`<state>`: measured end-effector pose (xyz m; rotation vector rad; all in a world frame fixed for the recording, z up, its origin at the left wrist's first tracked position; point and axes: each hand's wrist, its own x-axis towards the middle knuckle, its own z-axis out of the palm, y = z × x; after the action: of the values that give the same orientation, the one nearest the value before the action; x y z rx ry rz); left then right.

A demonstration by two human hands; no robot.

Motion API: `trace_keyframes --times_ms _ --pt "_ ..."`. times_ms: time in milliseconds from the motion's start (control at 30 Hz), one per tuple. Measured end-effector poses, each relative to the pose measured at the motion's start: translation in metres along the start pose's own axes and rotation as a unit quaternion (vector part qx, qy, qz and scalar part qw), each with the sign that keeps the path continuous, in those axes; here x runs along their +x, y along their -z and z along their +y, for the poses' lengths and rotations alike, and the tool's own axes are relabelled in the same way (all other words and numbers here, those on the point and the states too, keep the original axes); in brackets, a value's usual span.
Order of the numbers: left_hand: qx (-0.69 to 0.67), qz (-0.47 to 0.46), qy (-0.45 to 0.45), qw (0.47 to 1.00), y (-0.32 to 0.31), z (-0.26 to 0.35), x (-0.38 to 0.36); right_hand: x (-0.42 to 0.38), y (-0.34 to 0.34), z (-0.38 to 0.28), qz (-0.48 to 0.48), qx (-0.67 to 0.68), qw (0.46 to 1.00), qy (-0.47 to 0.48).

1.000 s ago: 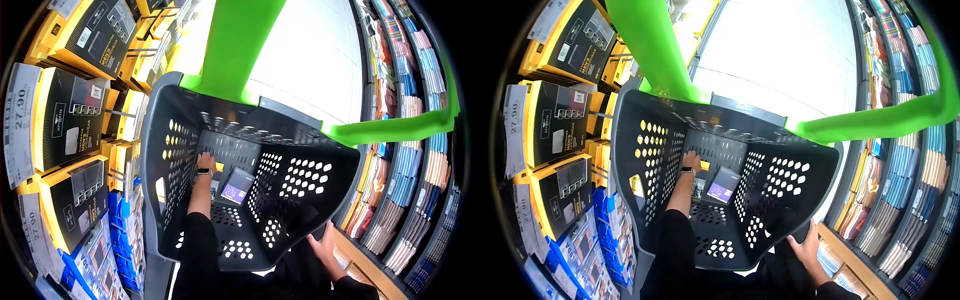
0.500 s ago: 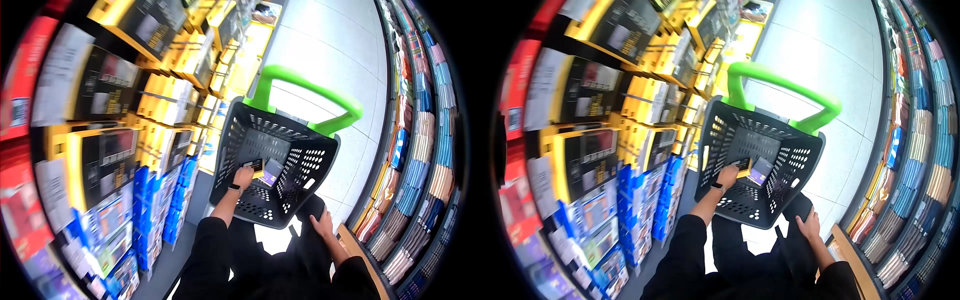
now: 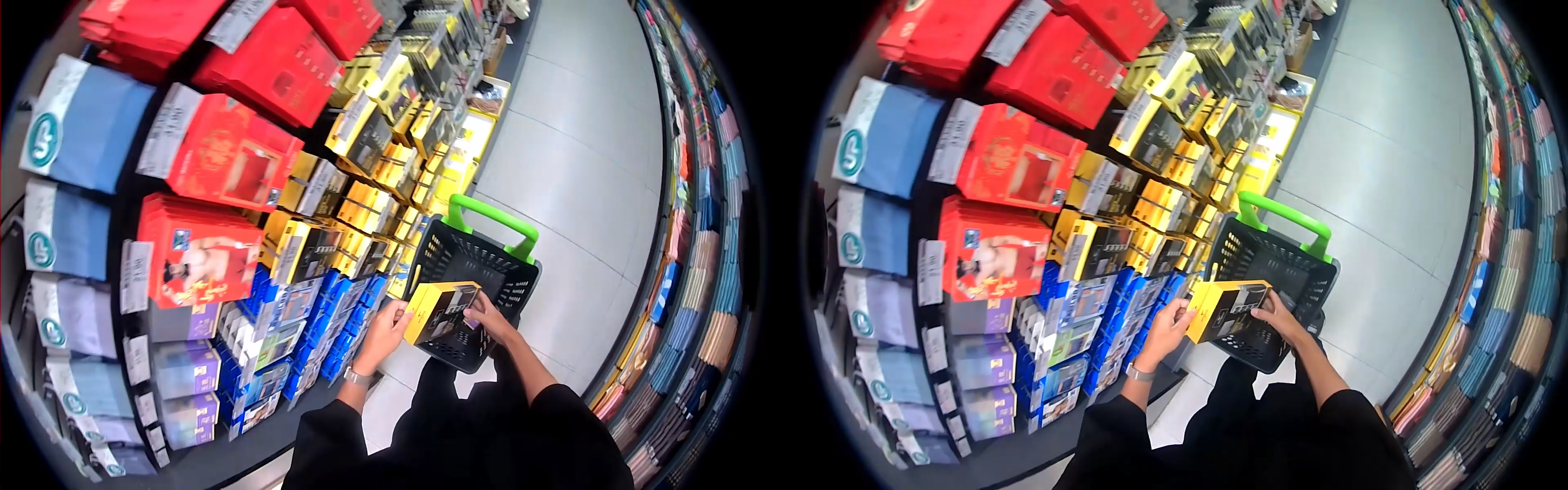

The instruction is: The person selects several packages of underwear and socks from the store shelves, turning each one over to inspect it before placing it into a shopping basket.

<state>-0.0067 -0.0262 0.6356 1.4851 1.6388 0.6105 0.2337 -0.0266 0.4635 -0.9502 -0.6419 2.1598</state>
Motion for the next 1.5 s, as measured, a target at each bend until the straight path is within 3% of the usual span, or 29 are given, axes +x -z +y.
trace_keyframes --times_ms 67,167,267,367,400,467,500,600,633,667,733,800,1067,1267,1467,1500 --pt "-0.037 0.001 0.022 0.999 0.016 0.027 -0.006 0.002 -0.012 -0.021 -0.032 0.023 0.999 -0.003" --pt "-0.096 -0.008 0.04 0.995 0.036 0.039 -0.001 -0.007 -0.032 -0.05 -0.093 0.18 0.978 -0.054" --pt "-0.126 0.002 0.031 0.992 0.049 0.041 0.008 -0.01 -0.044 -0.046 -0.081 0.204 0.972 -0.088" --pt "0.091 0.095 -0.062 0.989 0.06 0.054 0.016 -0.022 -0.064 -0.051 -0.038 0.284 0.955 -0.077" --pt "0.058 0.099 -0.034 0.993 0.063 0.057 0.018 -0.018 -0.063 -0.047 -0.03 0.305 0.949 -0.08" --pt "0.092 0.202 -0.129 0.967 0.069 0.043 0.027 -0.007 -0.063 -0.048 -0.024 0.309 0.948 -0.073" --pt "0.084 0.206 -0.132 0.966 0.073 0.044 0.031 -0.001 -0.065 -0.051 -0.009 0.315 0.947 -0.056" --pt "-0.052 0.232 -0.094 0.967 0.084 0.046 0.053 0.034 -0.065 -0.053 0.003 0.352 0.935 -0.034" --pt "-0.162 0.223 -0.087 0.957 0.086 0.043 0.063 0.05 -0.069 -0.055 0.001 0.35 0.936 -0.026" --pt "-0.27 0.211 -0.081 0.936 0.088 0.038 0.075 0.065 -0.073 -0.057 -0.001 0.348 0.937 -0.017" --pt "-0.328 0.2 -0.062 0.921 0.094 0.038 0.091 0.086 -0.093 -0.071 -0.001 0.335 0.942 -0.012" --pt "-0.444 0.199 -0.019 0.874 0.097 0.038 0.103 0.106 -0.112 -0.079 -0.003 0.322 0.947 -0.008" --pt "-0.481 0.208 -0.079 0.848 0.105 0.048 0.112 0.158 -0.157 -0.094 -0.063 0.34 0.938 0.007" --pt "-0.503 0.176 -0.073 0.843 0.101 0.055 0.108 0.148 -0.16 -0.101 -0.112 0.341 0.933 0.029" --pt "-0.521 0.17 -0.081 0.832 0.103 0.065 0.104 0.136 -0.174 -0.115 -0.071 0.326 0.942 0.02" --pt "-0.517 0.17 -0.087 0.835 0.103 0.066 0.104 0.14 -0.175 -0.115 -0.108 0.351 0.93 0.027"
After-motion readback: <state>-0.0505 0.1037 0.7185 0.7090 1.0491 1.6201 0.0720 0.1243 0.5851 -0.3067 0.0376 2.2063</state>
